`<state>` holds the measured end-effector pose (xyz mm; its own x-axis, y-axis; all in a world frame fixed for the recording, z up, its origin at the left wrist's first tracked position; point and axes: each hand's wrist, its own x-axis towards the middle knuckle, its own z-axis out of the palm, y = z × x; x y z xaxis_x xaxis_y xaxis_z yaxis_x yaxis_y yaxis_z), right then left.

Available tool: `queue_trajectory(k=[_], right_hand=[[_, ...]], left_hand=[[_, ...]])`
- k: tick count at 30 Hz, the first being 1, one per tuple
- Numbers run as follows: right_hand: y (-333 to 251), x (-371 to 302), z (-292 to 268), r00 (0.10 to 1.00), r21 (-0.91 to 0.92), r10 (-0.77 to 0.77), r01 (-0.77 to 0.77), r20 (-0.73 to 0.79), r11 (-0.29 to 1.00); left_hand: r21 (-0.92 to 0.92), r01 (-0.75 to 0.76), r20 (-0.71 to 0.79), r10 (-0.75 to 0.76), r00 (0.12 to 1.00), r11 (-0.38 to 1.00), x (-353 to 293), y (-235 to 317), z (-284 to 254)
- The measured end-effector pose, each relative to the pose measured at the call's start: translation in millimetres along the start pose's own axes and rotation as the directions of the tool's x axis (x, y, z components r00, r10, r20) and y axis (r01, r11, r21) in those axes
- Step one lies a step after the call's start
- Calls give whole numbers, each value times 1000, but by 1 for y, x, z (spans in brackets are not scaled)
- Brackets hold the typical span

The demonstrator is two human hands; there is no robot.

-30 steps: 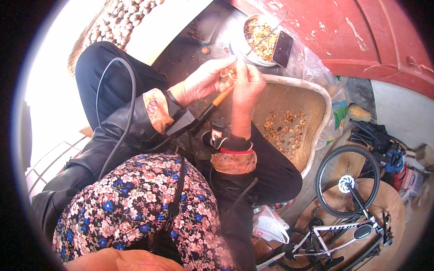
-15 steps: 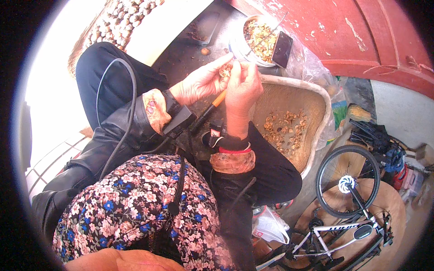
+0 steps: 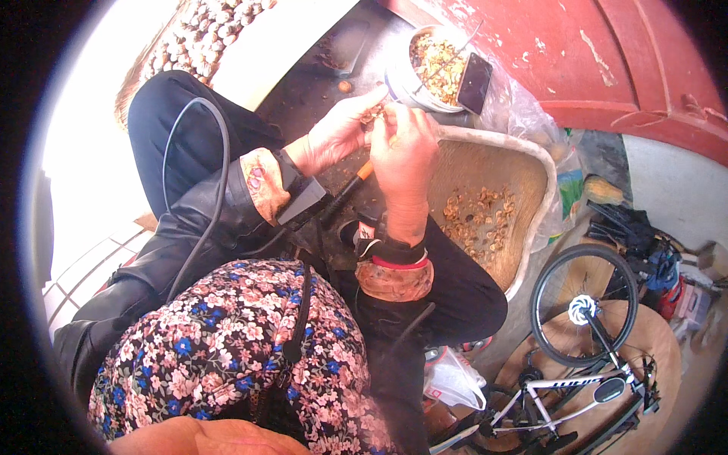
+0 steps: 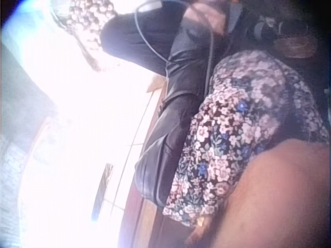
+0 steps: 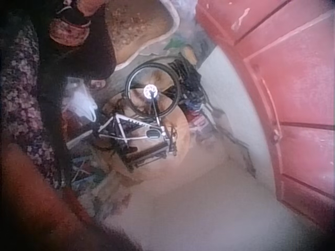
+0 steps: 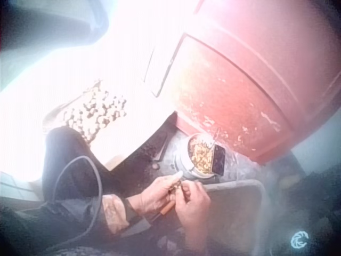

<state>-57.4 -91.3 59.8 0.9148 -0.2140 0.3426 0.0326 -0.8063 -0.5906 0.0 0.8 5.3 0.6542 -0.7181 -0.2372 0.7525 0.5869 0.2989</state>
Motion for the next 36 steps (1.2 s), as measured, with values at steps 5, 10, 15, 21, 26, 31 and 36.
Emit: queue_trajectory(k=[5,10,15,21,26,31,36], right_hand=[[1,-1,-2,999,42,50,-50,-4,998],[0,0,-4,966,462,253,-247,50,852],[9,3,-8,910,825,311,-390,276,408],[18,3,-8,869,850,365,-445,334,283],[54,7,-4,844,820,466,-452,266,350],[112,55,-7,771,729,635,-458,41,508],[108,81,-11,828,551,542,-389,-140,738]], left_hand=[[16,-3,-41,3,999,1000,2,0,-1],[-70,2,6,-2,1000,998,1,5,-1],[-84,1,32,2,999,996,0,6,3],[-198,37,142,-9,990,980,5,7,-11],[-206,-32,-86,14,996,978,6,1,-20],[-265,23,-28,-32,999,964,11,4,-23],[-307,74,122,-38,992,949,14,5,-25]])
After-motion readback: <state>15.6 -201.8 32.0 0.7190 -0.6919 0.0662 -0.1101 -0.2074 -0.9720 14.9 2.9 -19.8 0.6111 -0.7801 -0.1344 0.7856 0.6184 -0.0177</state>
